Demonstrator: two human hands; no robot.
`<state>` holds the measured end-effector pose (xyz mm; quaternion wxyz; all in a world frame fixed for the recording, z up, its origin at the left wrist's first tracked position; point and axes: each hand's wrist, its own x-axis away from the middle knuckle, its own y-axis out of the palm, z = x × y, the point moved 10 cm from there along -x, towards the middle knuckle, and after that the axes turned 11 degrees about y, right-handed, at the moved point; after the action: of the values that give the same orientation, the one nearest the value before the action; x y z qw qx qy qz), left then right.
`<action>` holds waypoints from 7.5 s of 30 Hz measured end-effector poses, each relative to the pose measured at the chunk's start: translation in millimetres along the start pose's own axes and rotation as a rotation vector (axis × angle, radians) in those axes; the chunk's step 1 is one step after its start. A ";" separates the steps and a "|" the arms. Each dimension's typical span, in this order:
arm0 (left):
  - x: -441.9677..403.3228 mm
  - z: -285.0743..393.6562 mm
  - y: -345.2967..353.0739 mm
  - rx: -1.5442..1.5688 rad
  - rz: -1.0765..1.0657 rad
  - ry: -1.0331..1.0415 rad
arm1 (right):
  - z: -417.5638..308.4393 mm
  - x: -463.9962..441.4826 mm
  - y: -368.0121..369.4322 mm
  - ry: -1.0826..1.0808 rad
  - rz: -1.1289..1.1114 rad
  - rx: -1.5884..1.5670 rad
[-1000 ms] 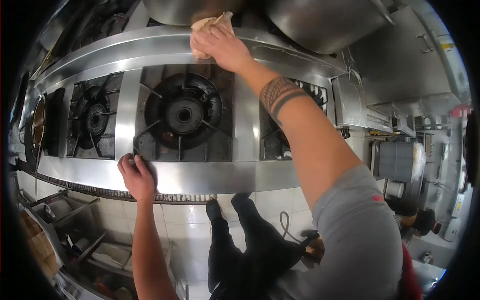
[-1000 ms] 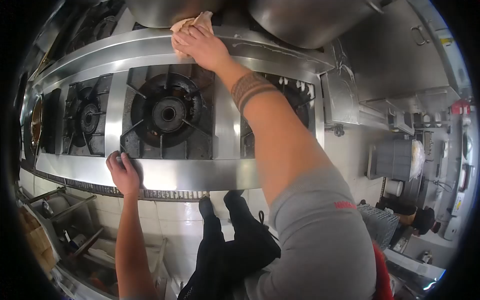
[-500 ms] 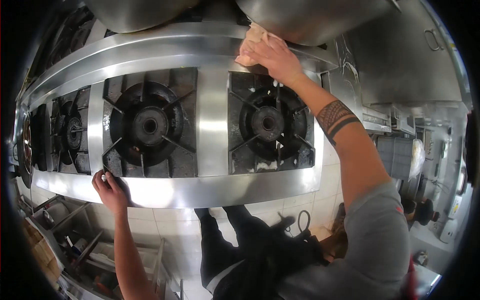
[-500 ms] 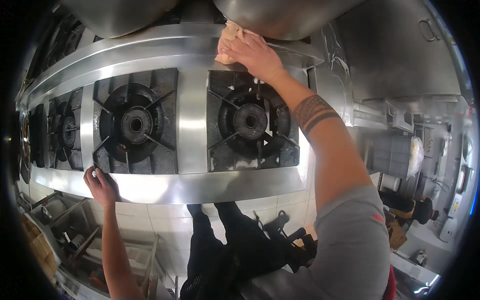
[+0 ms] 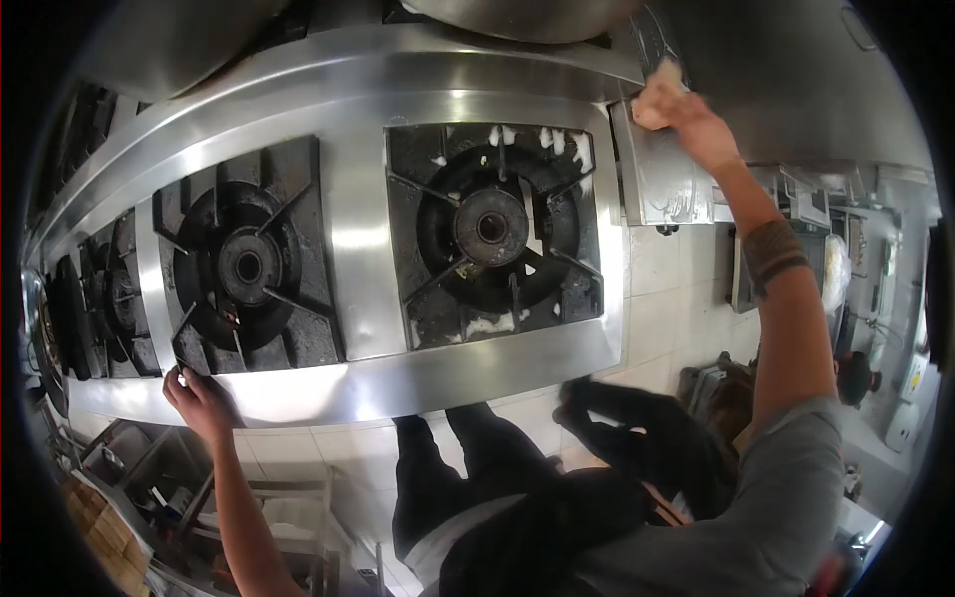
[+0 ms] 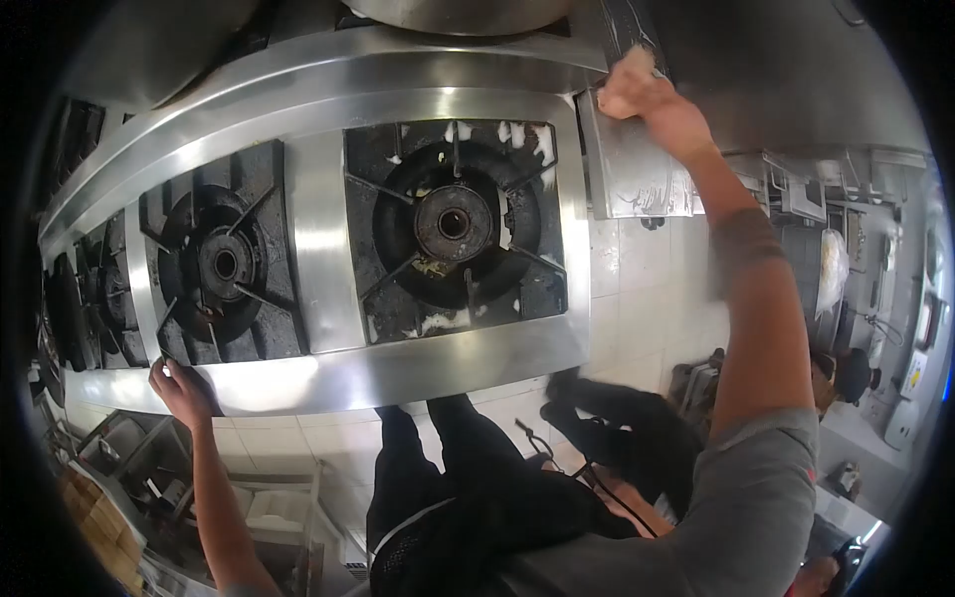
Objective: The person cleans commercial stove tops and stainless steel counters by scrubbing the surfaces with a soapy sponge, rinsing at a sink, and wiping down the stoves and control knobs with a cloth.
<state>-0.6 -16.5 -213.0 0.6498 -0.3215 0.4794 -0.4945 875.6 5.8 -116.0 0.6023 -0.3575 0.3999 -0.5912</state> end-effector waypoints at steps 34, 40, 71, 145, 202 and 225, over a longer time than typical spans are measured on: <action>-4.2 5.2 -2.7 0.035 -0.073 0.010 | -300.8 -110.2 -60.8 0.001 0.011 -0.852; -2.9 9.0 -6.6 0.049 -0.030 0.002 | -133.3 -30.2 -1.9 0.337 0.028 -0.462; 75.3 101.0 -33.9 -0.317 0.221 -0.286 | 94.0 172.0 -6.3 0.974 0.030 -0.701; 135.8 280.2 40.3 -0.274 0.158 -0.832 | 140.5 -220.6 132.5 0.608 -0.073 -0.637; 288.4 729.2 102.6 0.495 -0.336 0.887 | 321.9 357.2 216.1 1.554 0.851 -1.114; 286.8 755.7 168.1 0.275 -0.596 0.971 | 263.5 317.6 264.1 1.521 0.888 -1.408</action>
<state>781.5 -280.7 -198.4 0.2244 -0.0919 0.5424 -0.8043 1220.5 -310.4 -261.5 0.0234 0.0092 0.9992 -0.0318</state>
